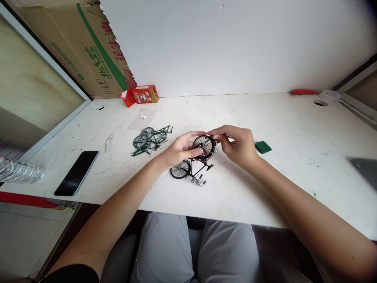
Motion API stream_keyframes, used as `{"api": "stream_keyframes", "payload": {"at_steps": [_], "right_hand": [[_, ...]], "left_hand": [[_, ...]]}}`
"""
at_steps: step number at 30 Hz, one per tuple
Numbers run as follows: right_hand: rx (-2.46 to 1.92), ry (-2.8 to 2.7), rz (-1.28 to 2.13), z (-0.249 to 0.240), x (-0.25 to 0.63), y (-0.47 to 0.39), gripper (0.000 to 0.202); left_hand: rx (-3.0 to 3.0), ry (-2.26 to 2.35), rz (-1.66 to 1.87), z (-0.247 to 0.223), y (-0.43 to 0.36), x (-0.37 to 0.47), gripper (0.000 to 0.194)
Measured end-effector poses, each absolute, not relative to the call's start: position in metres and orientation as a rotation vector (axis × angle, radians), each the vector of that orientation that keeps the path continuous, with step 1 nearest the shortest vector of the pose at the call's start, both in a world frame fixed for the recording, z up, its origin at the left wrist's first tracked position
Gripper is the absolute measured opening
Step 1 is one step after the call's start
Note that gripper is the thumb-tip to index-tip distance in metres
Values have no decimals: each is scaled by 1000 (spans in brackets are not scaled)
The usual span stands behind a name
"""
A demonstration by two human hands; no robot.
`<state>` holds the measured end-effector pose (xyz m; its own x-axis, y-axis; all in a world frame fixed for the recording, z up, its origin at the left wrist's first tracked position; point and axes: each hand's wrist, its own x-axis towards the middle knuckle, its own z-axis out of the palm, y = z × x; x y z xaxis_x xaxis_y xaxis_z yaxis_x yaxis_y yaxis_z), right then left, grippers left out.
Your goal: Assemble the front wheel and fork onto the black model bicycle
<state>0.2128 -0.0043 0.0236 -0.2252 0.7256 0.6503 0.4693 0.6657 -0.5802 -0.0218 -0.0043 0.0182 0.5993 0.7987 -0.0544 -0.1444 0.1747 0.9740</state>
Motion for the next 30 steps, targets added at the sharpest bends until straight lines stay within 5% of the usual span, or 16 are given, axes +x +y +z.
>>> {"api": "stream_keyframes", "payload": {"at_steps": [6, 21, 30], "right_hand": [[-934, -1849, 274, 26, 212, -7, 14], [-635, -1952, 230, 26, 212, -1, 44], [-601, -2075, 51, 29, 215, 0, 45]], "left_hand": [[1195, 646, 762, 17, -1, -23, 78], [1308, 750, 710, 14, -1, -22, 69], [1266, 635, 717, 16, -1, -19, 52]]}}
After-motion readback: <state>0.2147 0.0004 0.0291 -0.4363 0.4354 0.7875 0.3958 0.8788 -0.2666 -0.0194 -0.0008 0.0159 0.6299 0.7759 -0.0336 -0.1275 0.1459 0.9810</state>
